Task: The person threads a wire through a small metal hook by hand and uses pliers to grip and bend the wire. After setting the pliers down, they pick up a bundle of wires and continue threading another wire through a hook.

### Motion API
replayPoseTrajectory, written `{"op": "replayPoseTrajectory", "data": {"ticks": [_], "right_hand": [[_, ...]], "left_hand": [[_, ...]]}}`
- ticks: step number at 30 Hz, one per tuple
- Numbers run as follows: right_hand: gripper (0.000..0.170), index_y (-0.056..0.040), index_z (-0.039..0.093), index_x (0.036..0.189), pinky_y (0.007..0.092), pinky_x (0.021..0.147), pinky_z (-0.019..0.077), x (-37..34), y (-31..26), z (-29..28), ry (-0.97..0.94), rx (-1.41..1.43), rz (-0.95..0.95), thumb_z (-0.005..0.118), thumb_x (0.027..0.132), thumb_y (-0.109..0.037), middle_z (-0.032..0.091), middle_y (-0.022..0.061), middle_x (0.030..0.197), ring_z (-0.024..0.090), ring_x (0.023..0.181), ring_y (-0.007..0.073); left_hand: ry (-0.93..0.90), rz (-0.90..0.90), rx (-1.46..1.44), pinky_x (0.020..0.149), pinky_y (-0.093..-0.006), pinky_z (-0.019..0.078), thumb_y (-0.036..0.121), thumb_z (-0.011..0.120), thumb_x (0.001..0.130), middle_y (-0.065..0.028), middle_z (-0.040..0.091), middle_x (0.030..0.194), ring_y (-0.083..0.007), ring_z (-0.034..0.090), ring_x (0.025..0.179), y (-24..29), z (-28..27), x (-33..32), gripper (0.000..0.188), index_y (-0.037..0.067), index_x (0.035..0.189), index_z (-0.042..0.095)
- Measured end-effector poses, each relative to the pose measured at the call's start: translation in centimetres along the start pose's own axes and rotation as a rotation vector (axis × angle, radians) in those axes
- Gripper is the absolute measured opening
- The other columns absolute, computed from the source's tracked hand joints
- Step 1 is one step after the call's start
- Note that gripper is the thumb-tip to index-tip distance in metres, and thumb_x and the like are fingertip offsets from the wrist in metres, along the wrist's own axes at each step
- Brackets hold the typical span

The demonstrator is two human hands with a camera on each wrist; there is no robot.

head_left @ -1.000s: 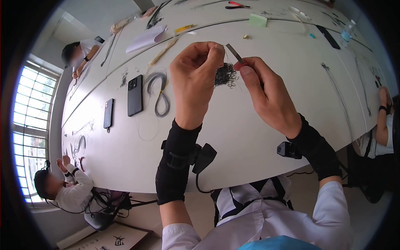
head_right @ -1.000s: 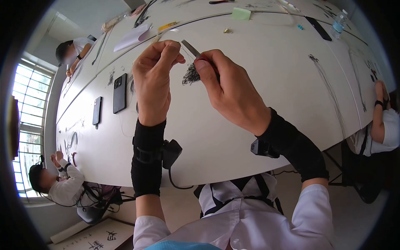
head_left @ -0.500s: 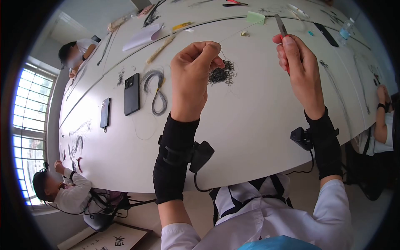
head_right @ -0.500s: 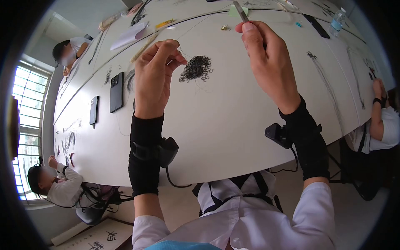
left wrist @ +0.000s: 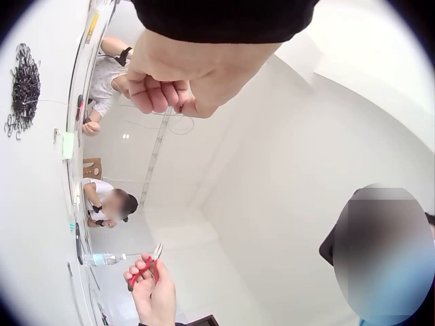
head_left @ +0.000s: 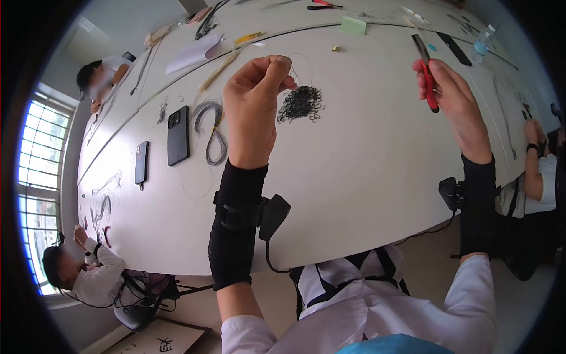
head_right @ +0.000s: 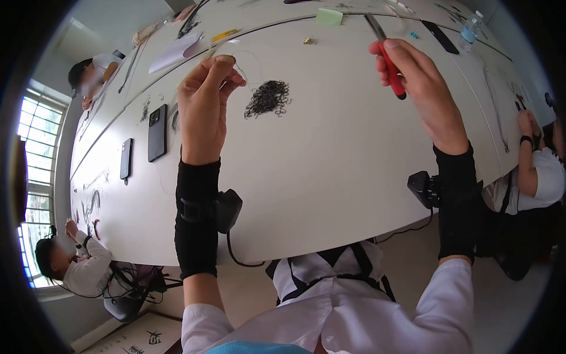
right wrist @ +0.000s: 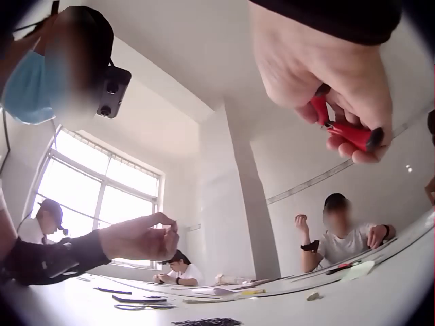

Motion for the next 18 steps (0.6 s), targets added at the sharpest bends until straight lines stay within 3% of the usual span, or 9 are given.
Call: {"op": "replayPoseTrajectory", "data": {"ticks": [2,4,9,18], "right_hand": [[0.04,0.0009,0.062,0.115,0.0239,0.07,0.0407,-1.5,-1.4,5.1,-0.277,0.123,0.097,0.039,0.108,-0.032,0.057,0.0013,0.089,0.052,0.079,0.0101],[0.041,-0.0004,0.064,0.112,0.0223,0.065,0.0382,-2.2,-2.3,8.8,-0.354,0.159,0.113,0.04,0.108,-0.033,0.057,0.0007,0.082,0.051,0.075,0.0091],[0.041,-0.0005,0.065,0.109,0.0218,0.062,0.0378,-1.5,-2.4,12.0,-0.313,0.266,0.112,0.041,0.107,-0.033,0.057,-0.0009,0.078,0.049,0.07,0.0073],[0.037,0.0016,0.065,0.105,0.0193,0.055,0.0356,-1.3,-3.3,12.1,-0.313,0.145,0.061,0.048,0.106,-0.031,0.046,-0.0053,0.072,0.04,0.061,0.0034]], "left_hand": [[-0.011,0.03,0.057,0.072,-0.0237,0.0491,0.012,0.069,0.091,-0.0042,0.066,0.08,-0.0088,0.06,0.071,0.2,0.4,-0.4,0.016,-0.004,0.092,0.068],[-0.003,0.045,0.133,0.072,-0.0216,0.0474,0.012,0.069,0.091,-0.0036,0.066,0.08,-0.0077,0.06,0.072,0.6,0.7,-0.7,0.017,-0.004,0.093,0.069],[0.0,0.09,0.186,0.07,-0.0191,0.0461,0.012,0.069,0.091,-0.0027,0.068,0.081,-0.006,0.06,0.074,1.3,1.2,-1.3,0.017,-0.005,0.094,0.069],[-0.016,0.11,0.18,0.068,-0.019,0.0462,0.01,0.069,0.091,-0.0019,0.067,0.081,-0.0051,0.06,0.074,1.0,1.3,-1.2,0.015,-0.005,0.092,0.069]]}}
Point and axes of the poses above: each hand's wrist, its own x-axis towards the middle knuckle, its own z-axis out of the palm, y = z × x, the point moved 6 cm from there along x, towards the middle knuckle
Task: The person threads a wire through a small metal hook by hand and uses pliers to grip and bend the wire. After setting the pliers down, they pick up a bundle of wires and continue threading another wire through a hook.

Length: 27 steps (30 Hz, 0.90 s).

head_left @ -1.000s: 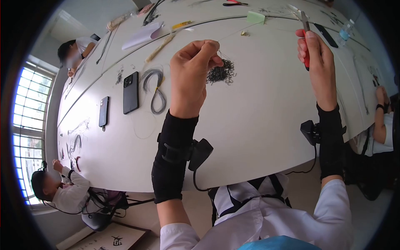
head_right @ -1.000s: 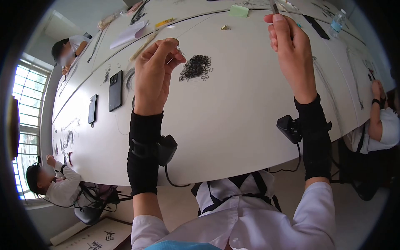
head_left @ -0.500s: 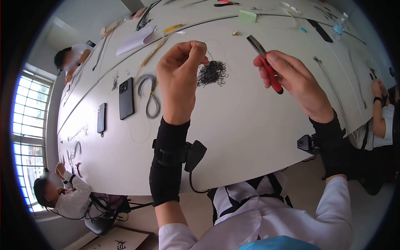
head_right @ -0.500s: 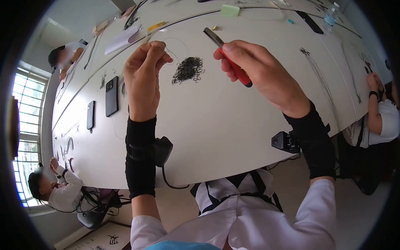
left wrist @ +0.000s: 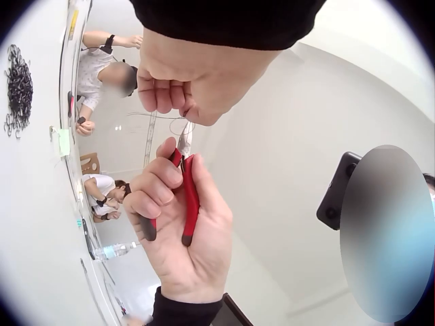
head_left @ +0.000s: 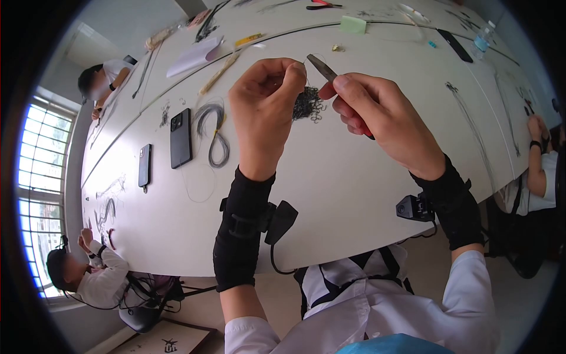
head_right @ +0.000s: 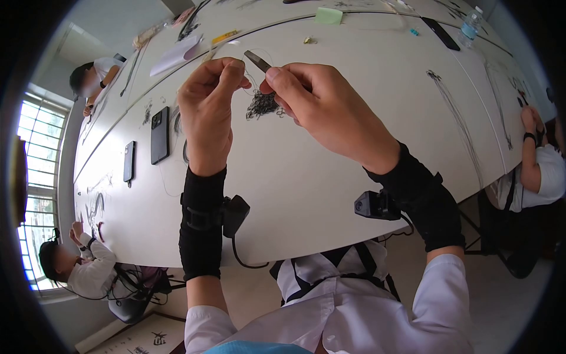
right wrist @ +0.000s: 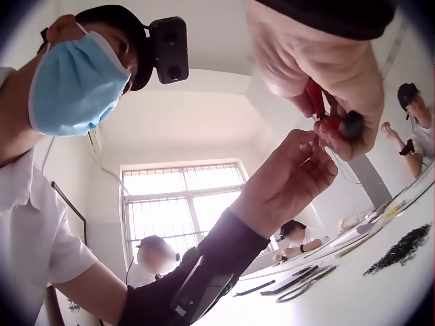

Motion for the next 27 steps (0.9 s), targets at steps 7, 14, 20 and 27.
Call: {"op": "replayPoseTrajectory", "data": {"ticks": [7,14,20,27], "right_hand": [[0.041,0.0013,0.063,0.106,0.0203,0.055,0.033,-0.2,-1.1,-2.4,0.146,0.108,-0.083,0.048,0.106,-0.037,0.044,-0.0059,0.071,0.039,0.061,0.0039],[0.045,0.0067,0.057,0.118,0.0237,0.066,0.0348,-0.6,-2.6,-11.3,0.383,0.267,-0.161,0.051,0.104,-0.035,0.044,-0.0031,0.08,0.04,0.071,0.0066],[0.04,0.0085,0.051,0.122,0.0239,0.067,0.0345,-1.5,-2.7,-16.9,0.409,0.331,-0.243,0.048,0.106,-0.028,0.042,-0.0019,0.082,0.039,0.073,0.0074],[0.035,0.0089,0.052,0.122,0.024,0.069,0.0352,-3.4,-3.0,-20.9,0.52,0.375,-0.315,0.05,0.106,-0.022,0.042,-0.0006,0.084,0.04,0.075,0.0089]], "left_hand": [[-0.017,-0.024,0.051,0.078,-0.0279,0.0507,0.009,0.068,0.094,-0.0073,0.067,0.083,-0.0142,0.063,0.076,-0.2,-0.3,0.1,0.015,-0.005,0.095,0.069],[-0.015,-0.071,0.036,0.079,-0.0299,0.053,0.009,0.068,0.094,-0.0071,0.067,0.085,-0.0151,0.063,0.076,-0.9,-0.4,0.3,0.014,-0.004,0.095,0.07],[-0.007,-0.113,-0.027,0.08,-0.0309,0.0541,0.009,0.068,0.093,-0.0065,0.066,0.084,-0.0152,0.063,0.075,-1.6,-0.4,0.4,0.013,-0.004,0.093,0.069],[-0.008,-0.13,-0.094,0.079,-0.0306,0.0547,0.009,0.069,0.091,-0.007,0.066,0.085,-0.0153,0.064,0.074,-2.5,-1.2,0.7,0.012,-0.004,0.092,0.069]]}}
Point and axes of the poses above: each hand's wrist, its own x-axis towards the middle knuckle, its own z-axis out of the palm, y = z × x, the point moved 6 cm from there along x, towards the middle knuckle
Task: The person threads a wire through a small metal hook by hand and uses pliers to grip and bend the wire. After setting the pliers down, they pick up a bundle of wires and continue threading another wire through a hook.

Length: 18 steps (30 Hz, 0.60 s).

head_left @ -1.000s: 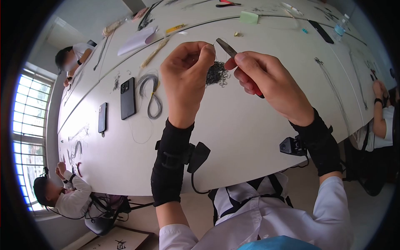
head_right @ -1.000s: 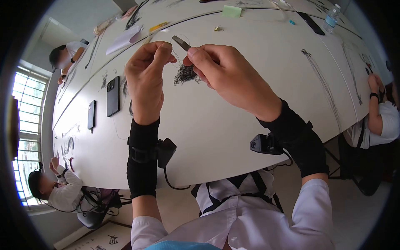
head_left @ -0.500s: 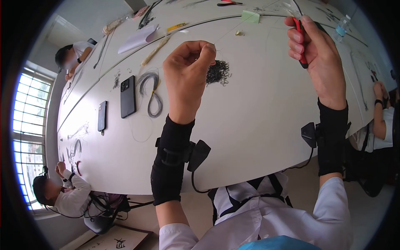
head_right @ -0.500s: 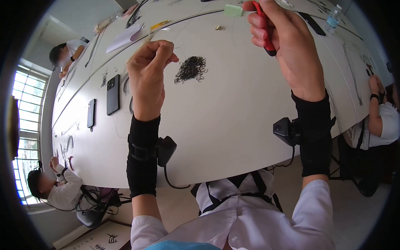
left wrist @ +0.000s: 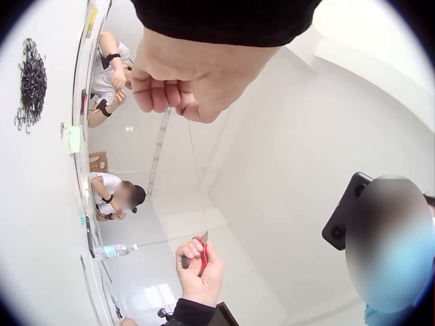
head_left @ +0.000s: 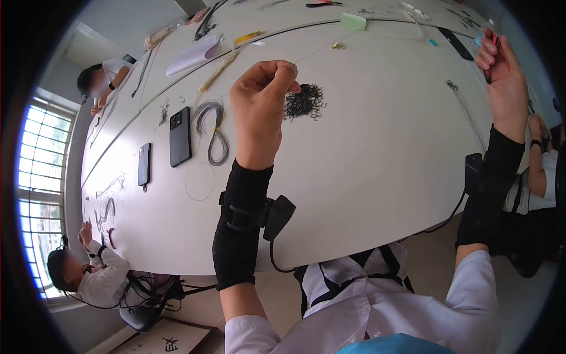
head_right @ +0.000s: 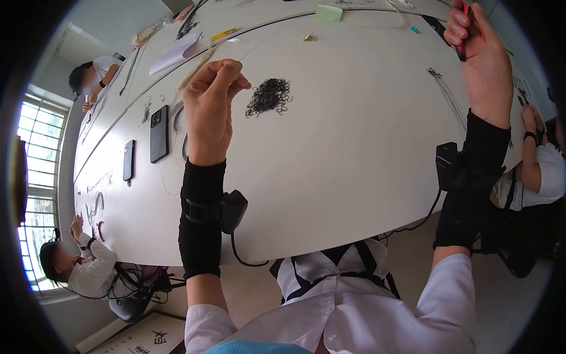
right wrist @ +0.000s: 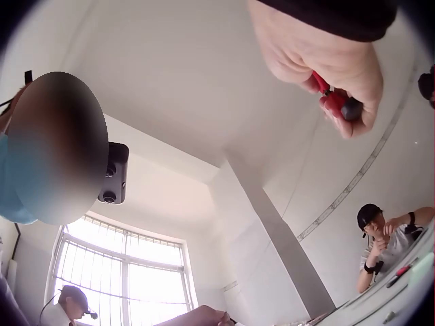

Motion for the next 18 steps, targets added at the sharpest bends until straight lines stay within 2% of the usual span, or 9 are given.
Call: {"op": "replayPoseTrajectory", "data": {"ticks": [5,8,11,14,17,18], "right_hand": [[0.034,0.0095,0.052,0.122,0.0235,0.069,0.0351,0.5,-0.1,-2.8,0.061,0.012,0.021,0.051,0.105,-0.021,0.042,-0.0006,0.083,0.039,0.074,0.0096],[0.034,0.0081,0.056,0.118,0.0238,0.067,0.0353,2.0,1.6,-5.1,-0.028,0.063,0.038,0.052,0.105,-0.023,0.046,-0.0008,0.082,0.04,0.071,0.0091],[0.042,0.0029,0.065,0.108,0.0263,0.063,0.0424,1.8,3.9,-4.4,0.073,-0.545,0.2,0.051,0.104,-0.036,0.05,-0.0004,0.075,0.047,0.066,0.0099],[0.043,0.0017,0.065,0.118,0.029,0.069,0.0459,1.4,8.0,-5.5,-0.38,-1.554,0.452,0.053,0.102,-0.036,0.054,0.0032,0.078,0.049,0.069,0.0125],[0.04,-0.0001,0.065,0.114,0.0302,0.069,0.0451,-2.8,8.2,-1.5,-0.546,-1.433,0.315,0.054,0.101,-0.036,0.052,0.0035,0.076,0.048,0.069,0.0121],[0.037,-0.0012,0.064,0.105,0.027,0.073,0.0442,-3.3,7.7,0.0,-0.56,-1.327,0.31,0.056,0.101,-0.037,0.054,0.001,0.078,0.051,0.075,0.0103]], "left_hand": [[-0.006,-0.023,0.022,0.078,-0.0301,0.0548,0.008,0.069,0.091,-0.0071,0.066,0.085,-0.015,0.064,0.075,-0.1,0.3,-0.2,0.012,-0.003,0.092,0.07],[-0.04,-0.052,0.005,0.08,-0.0309,0.0546,0.01,0.069,0.092,-0.0075,0.066,0.086,-0.0153,0.065,0.076,-0.1,0.8,-0.3,0.013,-0.002,0.093,0.07],[-0.127,-0.1,-0.103,0.082,-0.0318,0.0543,0.013,0.068,0.094,-0.008,0.067,0.09,-0.0158,0.065,0.077,0.0,1.0,-0.2,0.015,-0.002,0.096,0.07],[-0.202,-0.143,-0.222,0.082,-0.0329,0.0543,0.015,0.064,0.097,-0.0082,0.066,0.094,-0.016,0.066,0.079,0.5,1.2,-0.3,0.017,-0.001,0.098,0.07],[-0.223,-0.159,-0.276,0.081,-0.0334,0.0546,0.016,0.061,0.099,-0.0081,0.066,0.095,-0.0158,0.066,0.079,0.8,1.5,-0.5,0.02,-0.002,0.099,0.07],[-0.228,-0.162,-0.284,0.081,-0.0336,0.0547,0.016,0.06,0.1,-0.008,0.066,0.095,-0.0158,0.066,0.079,1.0,1.6,-0.6,0.02,-0.002,0.099,0.07]]}}
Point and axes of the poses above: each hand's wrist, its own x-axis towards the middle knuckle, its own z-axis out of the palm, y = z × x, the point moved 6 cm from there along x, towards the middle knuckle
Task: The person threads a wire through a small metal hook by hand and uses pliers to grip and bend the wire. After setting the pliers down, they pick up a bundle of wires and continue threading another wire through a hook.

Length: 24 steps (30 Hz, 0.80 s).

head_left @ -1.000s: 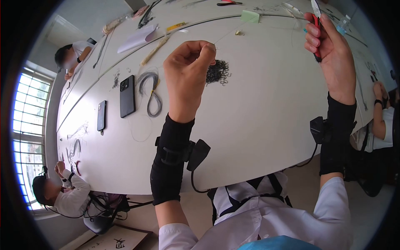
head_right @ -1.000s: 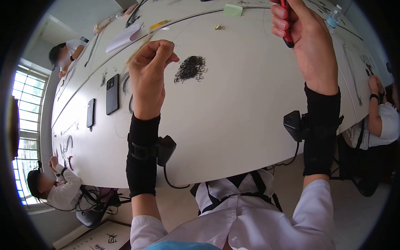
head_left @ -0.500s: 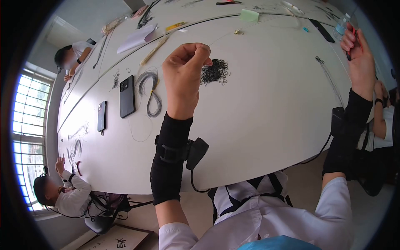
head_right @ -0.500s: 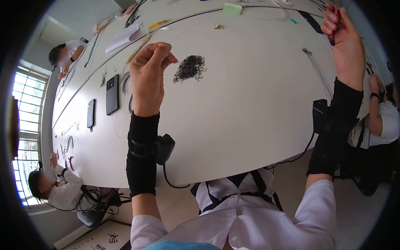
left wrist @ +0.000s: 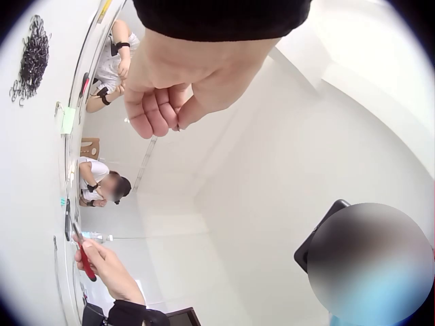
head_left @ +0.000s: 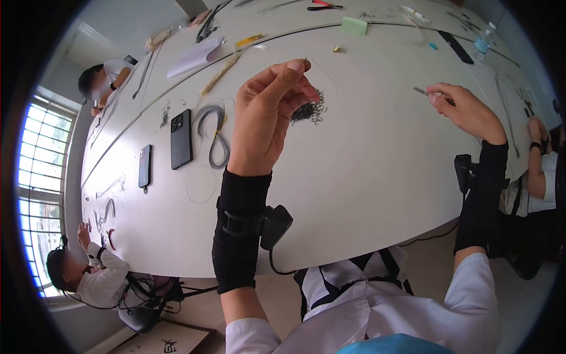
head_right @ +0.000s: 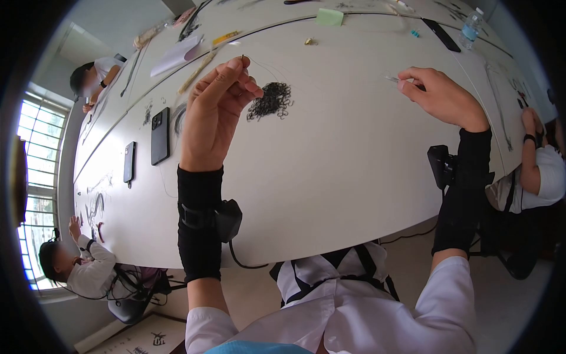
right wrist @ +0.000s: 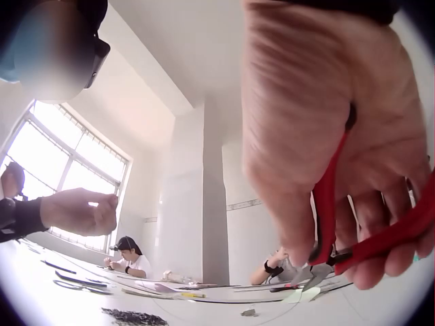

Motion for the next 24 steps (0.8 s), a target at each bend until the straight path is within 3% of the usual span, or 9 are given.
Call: {"op": "replayPoseTrajectory", "data": {"ticks": [3,6,9,13,22,24], "right_hand": [[0.036,-0.0021,0.063,0.102,0.0246,0.079,0.0443,0.6,-3.6,-1.2,0.071,0.246,-0.179,0.058,0.1,-0.037,0.059,0.0012,0.083,0.055,0.083,0.0094],[0.035,-0.0027,0.066,0.106,0.0229,0.084,0.0445,0.4,-8.3,-1.2,0.295,0.466,-0.294,0.062,0.098,-0.037,0.063,0.0009,0.089,0.057,0.086,0.009],[0.038,-0.0027,0.066,0.117,0.0215,0.073,0.0394,0.7,-12.8,1.2,0.276,0.723,-0.374,0.066,0.095,-0.033,0.058,-0.0013,0.086,0.051,0.079,0.0066],[0.038,-0.003,0.067,0.113,0.0221,0.068,0.0392,1.5,-16.2,3.8,0.154,0.915,-0.386,0.072,0.09,-0.032,0.06,-0.0022,0.085,0.049,0.074,0.0063],[0.033,-0.0016,0.067,0.115,0.0213,0.065,0.0418,2.1,-16.9,4.6,0.152,0.937,-0.39,0.067,0.09,-0.024,0.062,-0.0022,0.085,0.054,0.075,0.0058],[0.033,-0.0016,0.067,0.116,0.021,0.066,0.0428,2.1,-16.8,4.5,0.169,0.907,-0.378,0.066,0.09,-0.022,0.063,-0.0019,0.086,0.056,0.076,0.0061]], "left_hand": [[-0.022,-0.002,0.005,0.081,-0.0335,0.0548,0.016,0.058,0.101,-0.0075,0.065,0.093,-0.0156,0.066,0.079,0.2,0.5,-0.1,0.021,-0.002,0.099,0.069],[-0.03,0.006,0.049,0.081,-0.0334,0.0546,0.016,0.058,0.1,-0.0069,0.065,0.092,-0.0156,0.066,0.079,0.3,1.0,-0.3,0.02,-0.002,0.099,0.068],[-0.025,0.006,0.085,0.08,-0.0335,0.0544,0.015,0.057,0.1,-0.0067,0.064,0.09,-0.0161,0.065,0.079,0.4,1.5,-0.7,0.019,-0.002,0.098,0.066],[-0.008,0.008,0.117,0.08,-0.0339,0.0539,0.015,0.056,0.1,-0.0069,0.064,0.087,-0.0169,0.065,0.079,0.5,1.8,-1.1,0.018,-0.002,0.098,0.064],[-0.017,0.01,0.114,0.081,-0.0342,0.0532,0.015,0.055,0.1,-0.0079,0.064,0.086,-0.0167,0.064,0.078,0.4,1.7,-0.9,0.02,-0.002,0.097,0.063],[-0.016,0.001,0.077,0.079,-0.0335,0.0543,0.014,0.061,0.097,-0.0072,0.065,0.087,-0.0158,0.064,0.078,0.1,1.5,-0.9,0.018,-0.004,0.098,0.065]]}}
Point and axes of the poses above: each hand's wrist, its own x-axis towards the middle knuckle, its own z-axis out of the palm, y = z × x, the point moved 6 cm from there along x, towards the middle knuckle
